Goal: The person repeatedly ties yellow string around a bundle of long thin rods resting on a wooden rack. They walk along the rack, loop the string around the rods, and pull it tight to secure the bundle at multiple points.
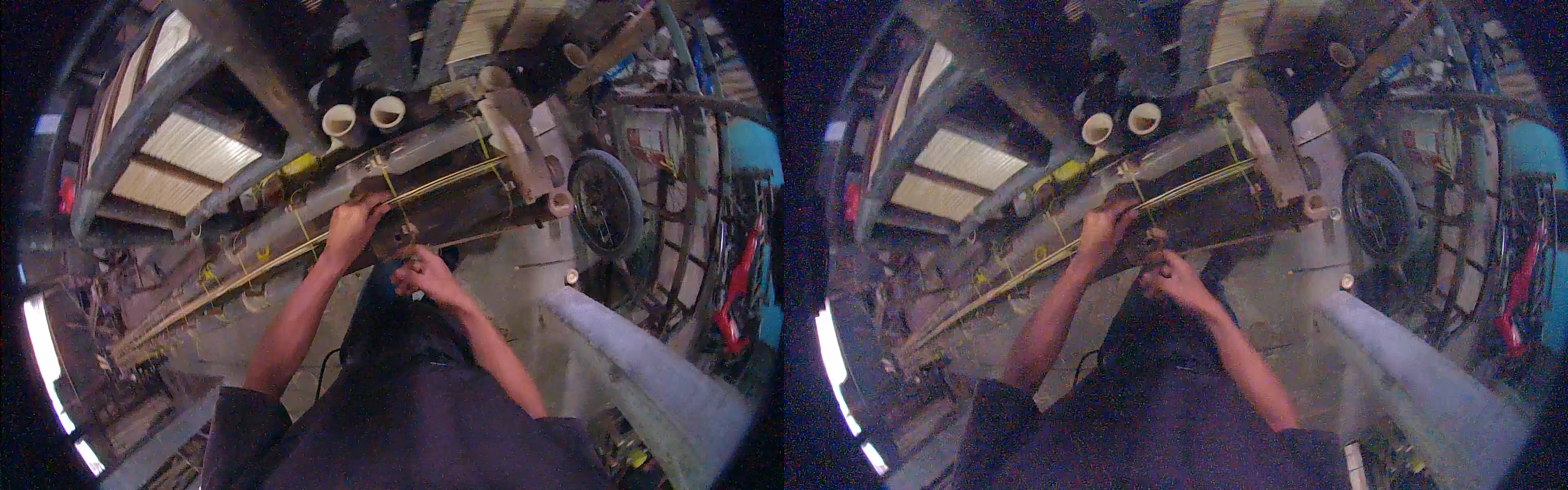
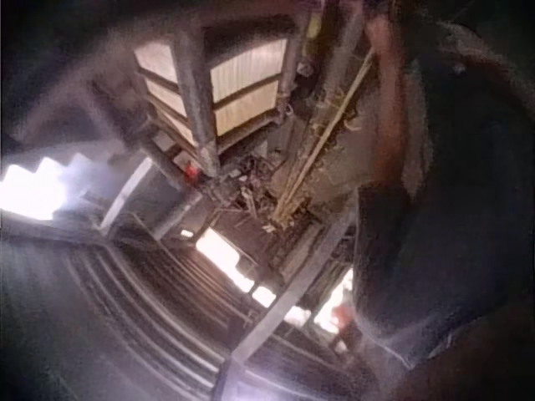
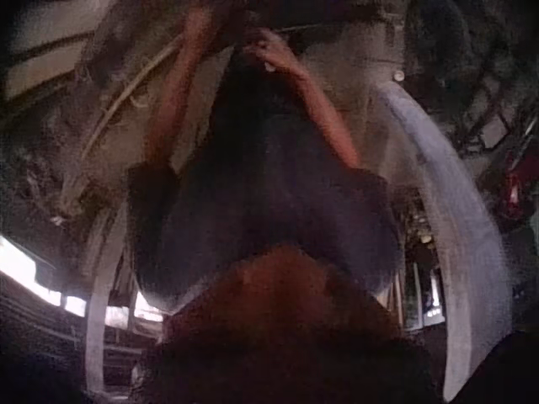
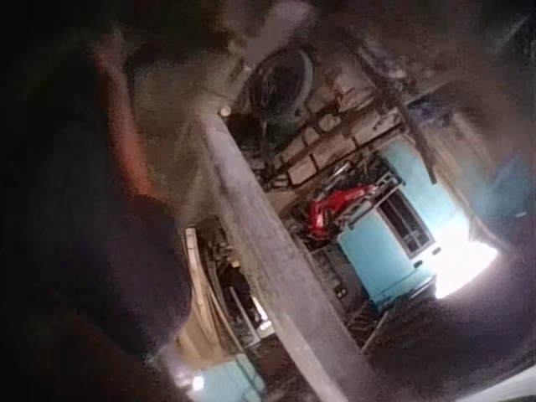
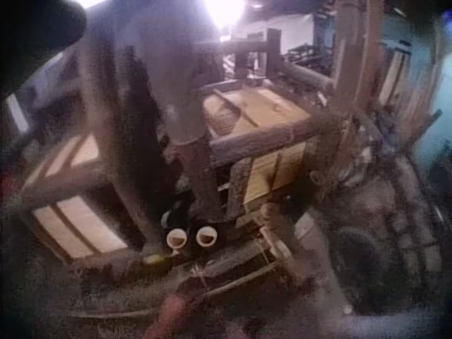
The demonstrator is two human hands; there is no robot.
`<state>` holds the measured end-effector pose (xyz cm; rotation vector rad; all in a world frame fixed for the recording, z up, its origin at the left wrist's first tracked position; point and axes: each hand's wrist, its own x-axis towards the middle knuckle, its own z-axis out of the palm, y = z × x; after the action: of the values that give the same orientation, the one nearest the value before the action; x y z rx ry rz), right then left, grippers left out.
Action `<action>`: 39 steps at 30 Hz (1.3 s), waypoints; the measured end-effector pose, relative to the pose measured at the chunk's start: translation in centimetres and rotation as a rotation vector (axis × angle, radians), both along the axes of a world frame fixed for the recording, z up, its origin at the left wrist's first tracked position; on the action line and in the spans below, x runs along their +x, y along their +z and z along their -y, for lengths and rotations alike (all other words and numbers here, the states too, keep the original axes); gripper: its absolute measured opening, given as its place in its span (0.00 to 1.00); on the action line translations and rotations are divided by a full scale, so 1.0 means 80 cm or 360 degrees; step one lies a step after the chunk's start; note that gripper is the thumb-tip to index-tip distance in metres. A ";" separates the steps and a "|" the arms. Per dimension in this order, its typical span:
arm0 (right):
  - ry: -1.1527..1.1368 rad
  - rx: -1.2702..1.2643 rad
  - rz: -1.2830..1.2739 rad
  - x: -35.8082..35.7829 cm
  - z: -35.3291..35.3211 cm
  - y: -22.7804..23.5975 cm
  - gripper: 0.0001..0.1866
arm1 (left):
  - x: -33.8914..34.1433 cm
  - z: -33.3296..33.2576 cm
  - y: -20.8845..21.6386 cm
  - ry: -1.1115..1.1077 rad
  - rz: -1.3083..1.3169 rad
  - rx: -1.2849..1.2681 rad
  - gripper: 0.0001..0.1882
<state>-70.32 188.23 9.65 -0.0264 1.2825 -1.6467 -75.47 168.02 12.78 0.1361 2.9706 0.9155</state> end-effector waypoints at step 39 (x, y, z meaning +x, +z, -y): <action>0.0394 0.0270 -0.2056 -0.027 0.009 0.010 0.08 | -0.202 0.034 -0.073 0.0657 0.0175 0.1018 0.23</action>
<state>-72.46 187.53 10.45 -1.2551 2.2107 -1.2339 -91.60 165.28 6.98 -0.5134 2.5293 1.8183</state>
